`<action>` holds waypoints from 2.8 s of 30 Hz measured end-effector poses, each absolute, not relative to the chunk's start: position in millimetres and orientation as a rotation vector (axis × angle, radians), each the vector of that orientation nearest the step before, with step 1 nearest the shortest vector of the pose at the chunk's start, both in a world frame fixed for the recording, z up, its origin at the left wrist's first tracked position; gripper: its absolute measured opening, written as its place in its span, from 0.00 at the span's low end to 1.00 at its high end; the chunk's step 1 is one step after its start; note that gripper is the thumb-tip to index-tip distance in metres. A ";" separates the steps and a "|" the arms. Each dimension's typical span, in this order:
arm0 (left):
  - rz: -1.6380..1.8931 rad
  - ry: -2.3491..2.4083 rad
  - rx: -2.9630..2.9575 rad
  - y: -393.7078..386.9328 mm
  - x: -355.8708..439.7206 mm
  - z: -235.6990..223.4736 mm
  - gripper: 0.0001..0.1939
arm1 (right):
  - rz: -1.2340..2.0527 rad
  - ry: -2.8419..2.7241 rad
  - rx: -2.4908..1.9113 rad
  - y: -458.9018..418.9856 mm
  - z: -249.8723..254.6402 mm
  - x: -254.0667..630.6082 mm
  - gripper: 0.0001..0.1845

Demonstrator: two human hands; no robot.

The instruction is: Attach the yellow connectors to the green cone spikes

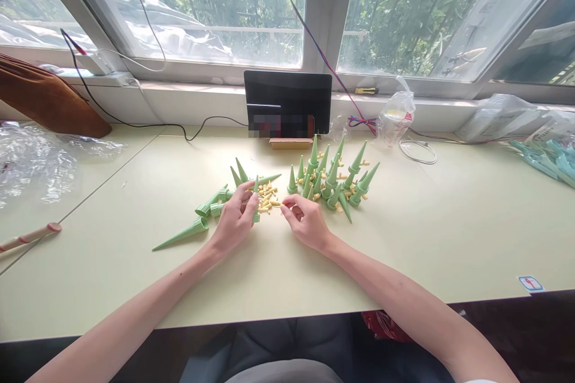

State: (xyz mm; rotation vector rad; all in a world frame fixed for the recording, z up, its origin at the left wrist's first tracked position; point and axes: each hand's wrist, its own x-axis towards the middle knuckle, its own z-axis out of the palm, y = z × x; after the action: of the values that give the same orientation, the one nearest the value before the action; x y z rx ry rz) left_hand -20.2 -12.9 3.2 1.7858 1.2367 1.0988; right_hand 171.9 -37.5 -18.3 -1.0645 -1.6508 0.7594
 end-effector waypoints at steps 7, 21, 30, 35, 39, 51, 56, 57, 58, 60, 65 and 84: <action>1.123 1.230 1.827 -12.1 -20.2 1.3 0.16 | 0.756 -1.649 -1.079 -38.0 -16.8 171.3 0.11; 1.126 1.255 1.865 -12.4 -20.7 0.9 0.15 | 0.756 -1.659 -1.079 -37.9 -16.7 171.6 0.11; 1.140 1.239 1.845 -12.1 -20.6 0.9 0.15 | 0.758 -1.663 -1.068 -39.1 -14.7 171.5 0.12; 1.150 1.209 1.829 -12.7 -19.4 2.4 0.16 | 0.752 -1.669 -1.060 -39.3 -14.2 171.3 0.12; 1.160 1.197 1.815 -13.3 -18.5 3.8 0.16 | 0.743 -1.679 -1.051 -39.2 -14.5 171.5 0.11; 1.142 1.187 1.767 -14.2 -16.9 4.7 0.19 | 0.725 -1.697 -1.053 -39.5 -14.0 171.6 0.11; 1.154 1.186 1.771 -14.2 -16.9 5.0 0.18 | 0.709 -1.686 -1.059 -39.3 -13.7 171.4 0.13; 1.156 1.185 1.771 -14.2 -16.9 4.9 0.18 | 0.704 -1.683 -1.056 -39.3 -13.5 171.3 0.13; 1.158 1.184 1.770 -14.2 -16.8 4.8 0.18 | 0.701 -1.681 -1.053 -39.3 -13.3 171.2 0.13; 1.160 1.181 1.768 -14.2 -16.6 4.6 0.18 | 0.701 -1.678 -1.052 -39.4 -13.2 171.1 0.12; 1.154 1.183 1.767 -14.3 -16.3 4.8 0.18 | 0.711 -1.674 -1.048 -40.0 -13.0 171.1 0.11; 1.122 1.170 1.759 -15.1 -15.9 4.8 0.19 | 0.703 -1.699 -1.014 -40.5 -12.5 171.3 0.10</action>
State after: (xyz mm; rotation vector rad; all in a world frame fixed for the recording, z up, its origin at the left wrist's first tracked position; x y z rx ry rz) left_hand -15.9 -15.1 4.8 1.7589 1.1699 1.1216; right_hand 171.3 -40.5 -12.5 -1.0136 -1.6991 0.7030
